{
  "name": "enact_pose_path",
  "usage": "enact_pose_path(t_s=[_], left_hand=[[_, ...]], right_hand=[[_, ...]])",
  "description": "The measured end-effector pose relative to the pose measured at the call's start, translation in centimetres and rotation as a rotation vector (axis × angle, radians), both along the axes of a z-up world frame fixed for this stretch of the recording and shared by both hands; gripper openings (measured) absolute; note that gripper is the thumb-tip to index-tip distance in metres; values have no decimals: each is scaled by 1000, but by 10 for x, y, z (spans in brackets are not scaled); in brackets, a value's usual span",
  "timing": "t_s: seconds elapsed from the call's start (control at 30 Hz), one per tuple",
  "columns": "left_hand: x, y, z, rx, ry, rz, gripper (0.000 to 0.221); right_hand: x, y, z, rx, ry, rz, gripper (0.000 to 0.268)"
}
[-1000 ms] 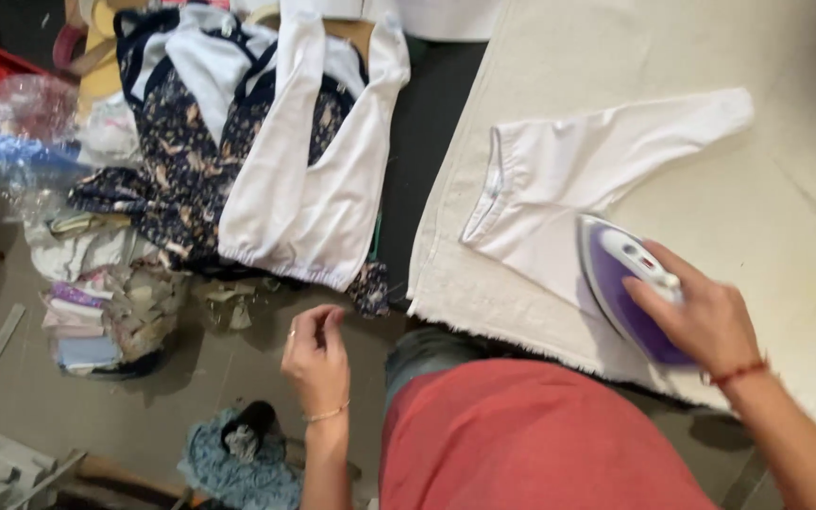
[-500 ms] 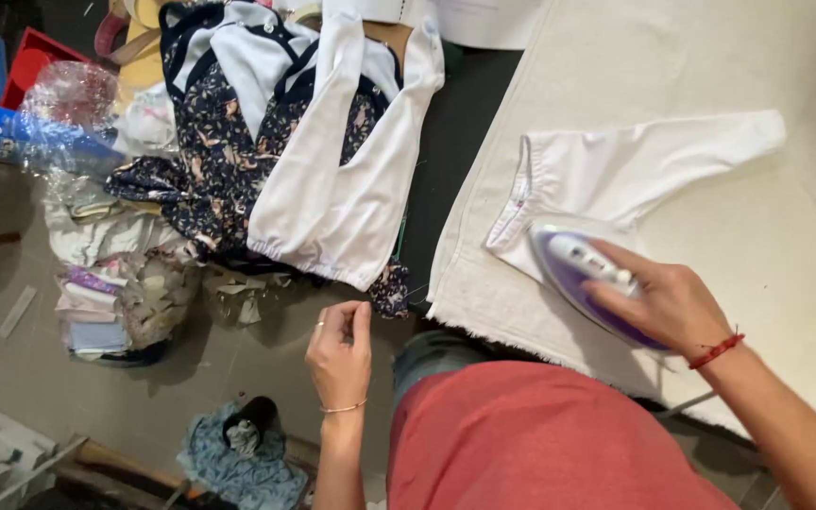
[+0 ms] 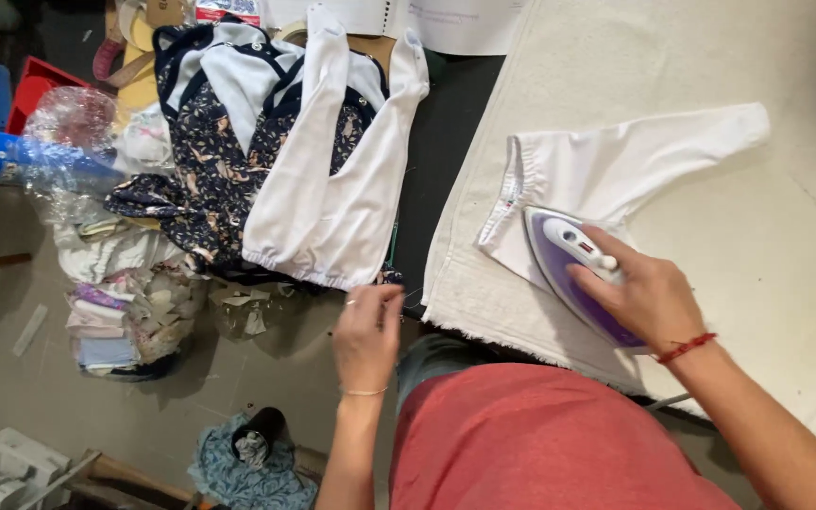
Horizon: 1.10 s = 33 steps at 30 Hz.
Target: Iron and fold baby clothes on a pressing table
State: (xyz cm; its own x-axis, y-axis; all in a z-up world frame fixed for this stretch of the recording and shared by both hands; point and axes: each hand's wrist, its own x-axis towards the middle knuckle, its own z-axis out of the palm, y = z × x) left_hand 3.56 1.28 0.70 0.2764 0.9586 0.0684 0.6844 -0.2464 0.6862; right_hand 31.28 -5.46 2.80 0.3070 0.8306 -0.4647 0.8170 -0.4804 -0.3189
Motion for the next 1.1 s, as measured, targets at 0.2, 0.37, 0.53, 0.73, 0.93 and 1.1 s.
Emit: enact_pose_path(t_s=[0.2, 0.37, 0.53, 0.73, 0.93, 1.1], left_hand=[[62, 15, 4, -191, -145, -163, 5], [131, 56, -36, -426, -45, -166, 34], [192, 88, -52, -491, 183, 43, 53], [207, 31, -21, -243, -233, -286, 26], [193, -16, 78, 478, -225, -920, 19], [155, 16, 154, 439, -261, -834, 13]], right_hand=[[16, -30, 18, -220, 47, -136, 53], [50, -78, 21, -192, -36, -452, 53], [118, -125, -8, 34, -95, -653, 47], [140, -100, -2, 614, -670, -110, 80], [106, -32, 18, 718, 151, 423, 64], [106, -52, 26, 364, 608, 403, 19]])
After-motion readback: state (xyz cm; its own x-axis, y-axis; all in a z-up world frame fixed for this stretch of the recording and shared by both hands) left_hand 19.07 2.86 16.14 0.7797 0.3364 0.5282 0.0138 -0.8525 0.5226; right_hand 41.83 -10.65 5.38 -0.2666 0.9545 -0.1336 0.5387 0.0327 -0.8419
